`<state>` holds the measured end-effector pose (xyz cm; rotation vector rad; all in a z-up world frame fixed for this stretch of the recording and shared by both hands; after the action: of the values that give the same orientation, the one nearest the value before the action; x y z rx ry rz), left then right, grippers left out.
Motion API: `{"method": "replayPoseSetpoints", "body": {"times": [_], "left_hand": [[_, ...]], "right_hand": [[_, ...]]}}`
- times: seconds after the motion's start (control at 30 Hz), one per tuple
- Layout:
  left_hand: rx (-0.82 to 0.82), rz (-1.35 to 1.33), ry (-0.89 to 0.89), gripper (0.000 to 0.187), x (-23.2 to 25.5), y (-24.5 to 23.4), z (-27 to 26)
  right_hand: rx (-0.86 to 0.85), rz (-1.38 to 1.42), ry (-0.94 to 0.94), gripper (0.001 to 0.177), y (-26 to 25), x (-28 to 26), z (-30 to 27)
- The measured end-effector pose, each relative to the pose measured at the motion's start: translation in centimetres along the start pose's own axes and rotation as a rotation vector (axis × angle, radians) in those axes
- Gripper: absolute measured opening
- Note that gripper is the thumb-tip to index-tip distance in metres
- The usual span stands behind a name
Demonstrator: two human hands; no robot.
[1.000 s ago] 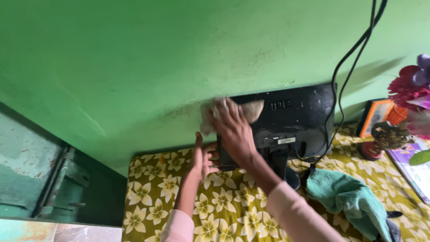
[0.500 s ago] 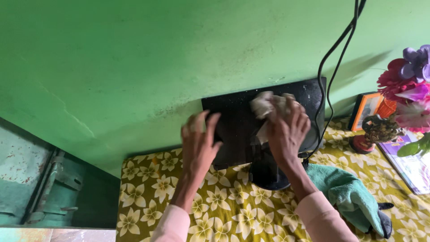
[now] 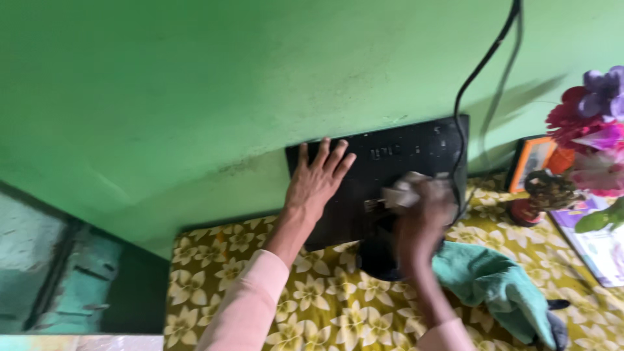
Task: The person wipes the front screen and the back casing of a desktop monitor using a green cloth and a beige cloth. They rotate the monitor to access different sides and continue wiping until the surfaces appear clean.
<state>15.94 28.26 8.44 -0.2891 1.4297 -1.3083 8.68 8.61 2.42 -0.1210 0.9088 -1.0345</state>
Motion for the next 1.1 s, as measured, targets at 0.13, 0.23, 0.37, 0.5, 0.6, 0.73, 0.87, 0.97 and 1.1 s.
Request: {"method": "replayPoseSetpoints", "body": {"times": [0.13,0.23,0.37,0.5,0.6,0.73,0.87,0.97,1.1], "left_hand": [[-0.271,-0.024,0.051,0.130,1.0,2.1,0.0],[-0.260,0.002,0.053,0.126,0.8,1.3,0.3],[-0.195,0.080,0.018,0.122,0.7,0.2,0.3],[-0.149,0.094,-0.006,0.110,1.2,0.6,0.5],[-0.205,0.108,-0.002,0.104,2.1,1.0,1.1],[-0.272,0.106,-0.037,0.101,1.9,0.9,1.7],[-0.295,0.192,-0.059,0.109,2.3,0.4,1.5],[-0.362,0.222,-0.095,0.111,2.8,-0.3,1.3],[-0.429,0.256,-0.121,0.113,3.3,-1.2,1.2]], "right_hand": [[-0.570,-0.103,-0.074,0.089,6.1,-5.1,-5.5],[-0.348,-0.130,-0.345,0.078,4.5,-5.1,-2.9],[-0.073,-0.103,-0.220,0.074,2.4,0.2,6.0],[0.009,0.114,0.098,0.071,2.9,4.5,12.4],[0.057,0.176,0.206,0.064,1.8,5.2,10.7],[0.037,0.088,0.052,0.072,0.9,3.3,6.1],[0.033,0.227,0.022,0.071,1.4,5.6,10.4],[-0.018,0.208,0.110,0.058,2.6,8.1,14.5],[-0.005,0.145,-0.125,0.068,0.6,8.7,6.7]]}}
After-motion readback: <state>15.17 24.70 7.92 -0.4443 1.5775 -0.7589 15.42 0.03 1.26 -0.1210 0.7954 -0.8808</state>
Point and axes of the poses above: each hand's wrist, its own z-axis towards the middle knuckle, its own y-axis out of the palm, x = y × z, the point moved 8 cm from there along z, towards the middle knuckle, and after that the axes turned 9 degrees about z, right-handed, at the moved point
